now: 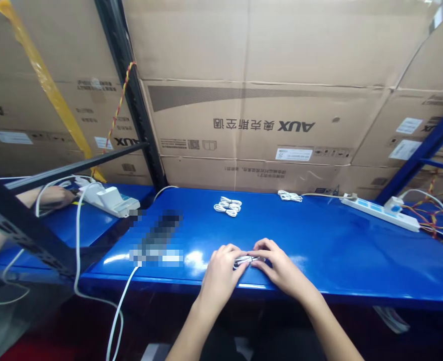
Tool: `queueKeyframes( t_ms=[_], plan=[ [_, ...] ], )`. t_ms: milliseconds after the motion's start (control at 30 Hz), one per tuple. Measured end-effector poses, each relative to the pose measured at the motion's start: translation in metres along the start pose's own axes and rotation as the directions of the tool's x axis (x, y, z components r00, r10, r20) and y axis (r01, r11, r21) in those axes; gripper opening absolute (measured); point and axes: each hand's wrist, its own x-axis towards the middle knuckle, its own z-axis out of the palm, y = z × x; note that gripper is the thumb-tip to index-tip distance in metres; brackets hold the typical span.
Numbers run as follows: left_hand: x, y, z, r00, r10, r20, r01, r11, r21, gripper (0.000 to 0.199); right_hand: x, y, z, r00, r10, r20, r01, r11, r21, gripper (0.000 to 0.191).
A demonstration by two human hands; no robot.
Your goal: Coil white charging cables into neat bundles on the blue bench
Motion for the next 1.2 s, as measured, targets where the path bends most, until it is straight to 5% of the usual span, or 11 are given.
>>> queueKeyframes(
  t_ms=[200, 367, 733, 1200],
  plan=[
    [0.001, 0.006, 0.000, 1.000, 0.001, -0.001, -0.001, 0.997, 0.076, 0.019, 0.000, -0.002, 0.000, 0.999, 0.017, -0.050, -0.019, 0.999, -0.039, 0.038],
    [0.002, 0.005, 0.000, 1.000, 0.019, -0.008, -0.018, 0.991, 0.130, 0.016, -0.002, -0.004, 0.002, 0.997, -0.031, -0.067, 0.025, 0.995, -0.095, 0.013],
    [-0.002, 0.007, 0.003, 0.983, 0.180, -0.024, -0.165, 0.943, 0.289, 0.015, -0.001, -0.005, 0.009, 0.991, -0.131, -0.030, 0.115, 0.945, -0.306, 0.020],
    [0.025, -0.012, -0.004, 0.855, 0.485, 0.185, -0.519, 0.804, 0.291, 0.022, 0.003, -0.007, 0.004, 0.998, -0.065, 0.004, 0.061, 0.917, -0.393, 0.021]
  ],
)
